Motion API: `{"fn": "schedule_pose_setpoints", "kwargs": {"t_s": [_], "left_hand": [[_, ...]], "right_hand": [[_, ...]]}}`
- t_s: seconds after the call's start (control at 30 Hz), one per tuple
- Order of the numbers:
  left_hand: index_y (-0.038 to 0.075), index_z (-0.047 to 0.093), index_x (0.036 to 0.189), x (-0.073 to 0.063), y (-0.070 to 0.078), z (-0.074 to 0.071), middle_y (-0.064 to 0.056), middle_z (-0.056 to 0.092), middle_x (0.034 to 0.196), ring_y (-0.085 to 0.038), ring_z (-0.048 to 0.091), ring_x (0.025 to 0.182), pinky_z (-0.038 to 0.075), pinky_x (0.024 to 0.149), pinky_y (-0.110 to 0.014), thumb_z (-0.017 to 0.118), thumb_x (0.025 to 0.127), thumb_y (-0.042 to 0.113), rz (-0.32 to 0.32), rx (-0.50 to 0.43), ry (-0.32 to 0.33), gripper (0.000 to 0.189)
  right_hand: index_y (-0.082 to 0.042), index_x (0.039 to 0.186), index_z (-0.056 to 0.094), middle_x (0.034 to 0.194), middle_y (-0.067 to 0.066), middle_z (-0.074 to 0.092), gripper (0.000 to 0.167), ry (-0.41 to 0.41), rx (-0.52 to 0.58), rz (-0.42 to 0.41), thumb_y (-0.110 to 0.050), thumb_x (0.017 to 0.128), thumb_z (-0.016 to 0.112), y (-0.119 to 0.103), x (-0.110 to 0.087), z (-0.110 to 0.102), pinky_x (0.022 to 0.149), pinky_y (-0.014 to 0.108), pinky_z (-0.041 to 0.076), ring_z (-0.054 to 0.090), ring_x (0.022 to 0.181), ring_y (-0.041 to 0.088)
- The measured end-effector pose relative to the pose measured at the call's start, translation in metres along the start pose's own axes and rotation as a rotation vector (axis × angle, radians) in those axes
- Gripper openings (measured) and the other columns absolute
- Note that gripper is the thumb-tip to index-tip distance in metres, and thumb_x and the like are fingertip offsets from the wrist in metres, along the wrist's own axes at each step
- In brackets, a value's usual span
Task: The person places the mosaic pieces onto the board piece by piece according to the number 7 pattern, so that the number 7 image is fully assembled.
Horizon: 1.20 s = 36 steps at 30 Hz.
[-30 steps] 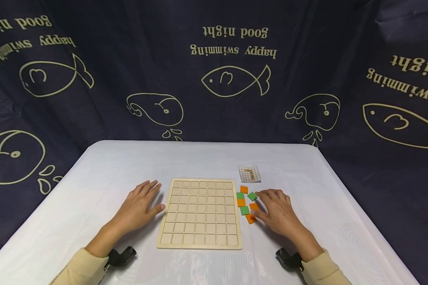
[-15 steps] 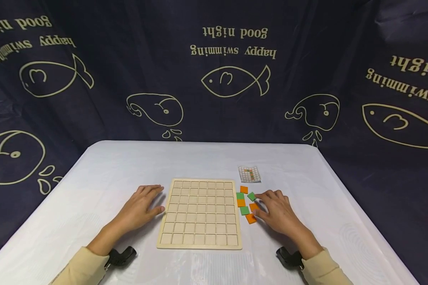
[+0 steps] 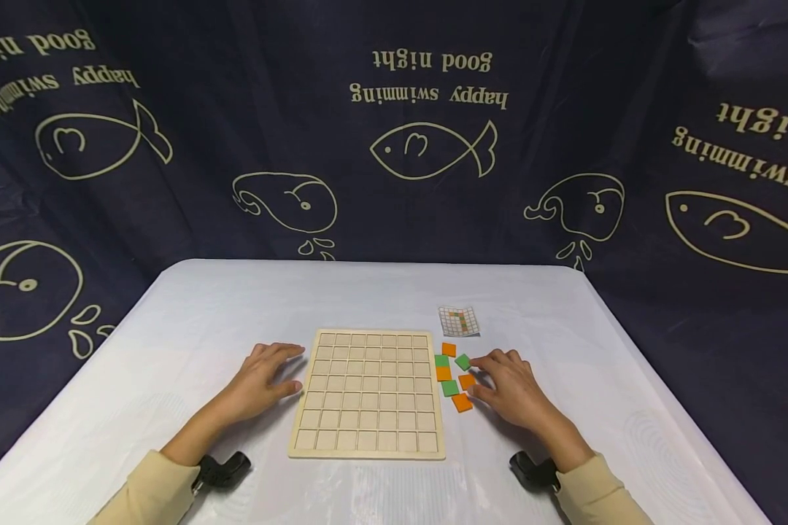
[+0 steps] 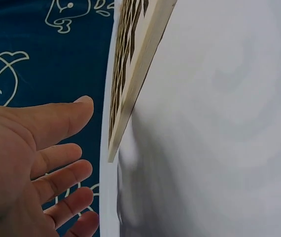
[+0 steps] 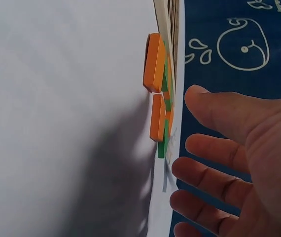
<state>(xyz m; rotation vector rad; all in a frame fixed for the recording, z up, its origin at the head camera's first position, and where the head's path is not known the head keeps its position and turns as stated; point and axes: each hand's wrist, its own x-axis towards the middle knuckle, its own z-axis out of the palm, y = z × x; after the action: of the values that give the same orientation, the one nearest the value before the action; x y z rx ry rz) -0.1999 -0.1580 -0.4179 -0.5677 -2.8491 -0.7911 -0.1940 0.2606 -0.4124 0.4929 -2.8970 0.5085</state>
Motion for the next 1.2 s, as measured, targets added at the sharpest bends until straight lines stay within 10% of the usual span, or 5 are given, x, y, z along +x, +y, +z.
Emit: {"fn": "schedule_pose_setpoints", "kwargs": {"t_s": [1.2], "left_hand": [[0.011,0.045,0.14,0.006,-0.011,0.006,-0.003,0.037,0.15,-0.018,0.033,0.108,0.034,0.095,-0.044,0.073,0.079,0.02,-0.081,-0.296,-0.221,0.068]], "right_hand": [[-0.009,0.108,0.069,0.103,0.003,0.063,0.032,-0.084,0.088,0.052,-0.02,0.078,0.074,0.01,0.004,0.004,0.085,0.043,0.037,0.049,0.098,0.021]]}}
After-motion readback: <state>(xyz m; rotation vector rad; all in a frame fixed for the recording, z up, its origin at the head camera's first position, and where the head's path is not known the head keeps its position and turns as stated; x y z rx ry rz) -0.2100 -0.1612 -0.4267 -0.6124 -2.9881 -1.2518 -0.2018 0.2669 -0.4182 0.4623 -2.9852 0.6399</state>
